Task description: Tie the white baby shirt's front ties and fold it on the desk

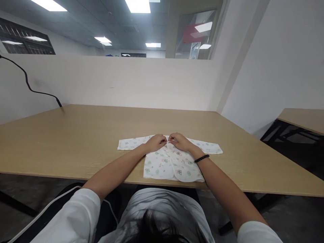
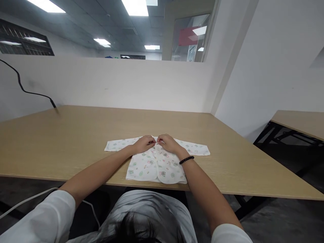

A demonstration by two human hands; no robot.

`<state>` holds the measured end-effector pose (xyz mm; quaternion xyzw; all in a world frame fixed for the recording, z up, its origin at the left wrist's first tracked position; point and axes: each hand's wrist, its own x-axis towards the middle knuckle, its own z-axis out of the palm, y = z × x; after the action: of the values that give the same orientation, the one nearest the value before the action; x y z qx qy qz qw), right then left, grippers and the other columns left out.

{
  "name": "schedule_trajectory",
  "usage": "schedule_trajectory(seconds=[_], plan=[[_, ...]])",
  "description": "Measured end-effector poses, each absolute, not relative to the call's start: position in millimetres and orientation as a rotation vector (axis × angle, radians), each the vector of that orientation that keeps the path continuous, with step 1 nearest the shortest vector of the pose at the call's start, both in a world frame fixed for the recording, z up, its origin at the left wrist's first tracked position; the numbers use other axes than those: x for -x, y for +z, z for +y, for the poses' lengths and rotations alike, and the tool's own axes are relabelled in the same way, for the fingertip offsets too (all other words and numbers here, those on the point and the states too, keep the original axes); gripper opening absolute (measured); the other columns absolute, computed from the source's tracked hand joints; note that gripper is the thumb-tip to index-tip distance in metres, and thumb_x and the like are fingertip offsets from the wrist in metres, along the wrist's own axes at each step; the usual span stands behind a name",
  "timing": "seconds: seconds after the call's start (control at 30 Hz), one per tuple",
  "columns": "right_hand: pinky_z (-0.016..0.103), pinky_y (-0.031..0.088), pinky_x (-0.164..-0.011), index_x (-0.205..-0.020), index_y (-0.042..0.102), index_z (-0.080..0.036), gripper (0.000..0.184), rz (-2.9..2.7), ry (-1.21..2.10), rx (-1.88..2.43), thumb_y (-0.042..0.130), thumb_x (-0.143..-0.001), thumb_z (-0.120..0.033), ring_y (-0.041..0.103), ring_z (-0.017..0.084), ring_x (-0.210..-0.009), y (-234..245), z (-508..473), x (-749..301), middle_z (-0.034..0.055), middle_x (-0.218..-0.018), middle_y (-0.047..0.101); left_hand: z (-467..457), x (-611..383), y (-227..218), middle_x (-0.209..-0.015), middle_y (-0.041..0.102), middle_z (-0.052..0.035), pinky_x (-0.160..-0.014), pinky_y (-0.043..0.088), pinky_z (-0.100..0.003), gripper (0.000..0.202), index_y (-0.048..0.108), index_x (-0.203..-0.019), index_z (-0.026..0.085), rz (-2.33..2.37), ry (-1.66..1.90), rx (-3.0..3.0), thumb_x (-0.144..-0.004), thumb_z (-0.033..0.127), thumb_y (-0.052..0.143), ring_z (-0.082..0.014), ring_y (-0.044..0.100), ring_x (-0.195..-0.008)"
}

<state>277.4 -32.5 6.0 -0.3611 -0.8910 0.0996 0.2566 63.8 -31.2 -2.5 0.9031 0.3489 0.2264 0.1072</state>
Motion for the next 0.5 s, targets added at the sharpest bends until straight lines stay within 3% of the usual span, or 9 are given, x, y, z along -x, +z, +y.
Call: schedule_trajectory(seconds=[0.5], plan=[[0.034, 0.044, -0.083, -0.090, 0.063, -0.019, 0.008, -2.406, 0.179, 0.991, 0.055, -0.086, -0.016, 0.059, 0.022, -0.089, -2.2, -28.4, -275.1, 0.0073, -0.092, 0.068, -41.6, -72.3, 1.4, -0.080, 0.065, -0.0062, -0.072, 0.044, -0.031, 0.017, 0.065, -0.079, 0.018, 1.178, 0.704, -2.592, -0.088, 0.017, 0.050, -0.0213, 0.059, -0.079]])
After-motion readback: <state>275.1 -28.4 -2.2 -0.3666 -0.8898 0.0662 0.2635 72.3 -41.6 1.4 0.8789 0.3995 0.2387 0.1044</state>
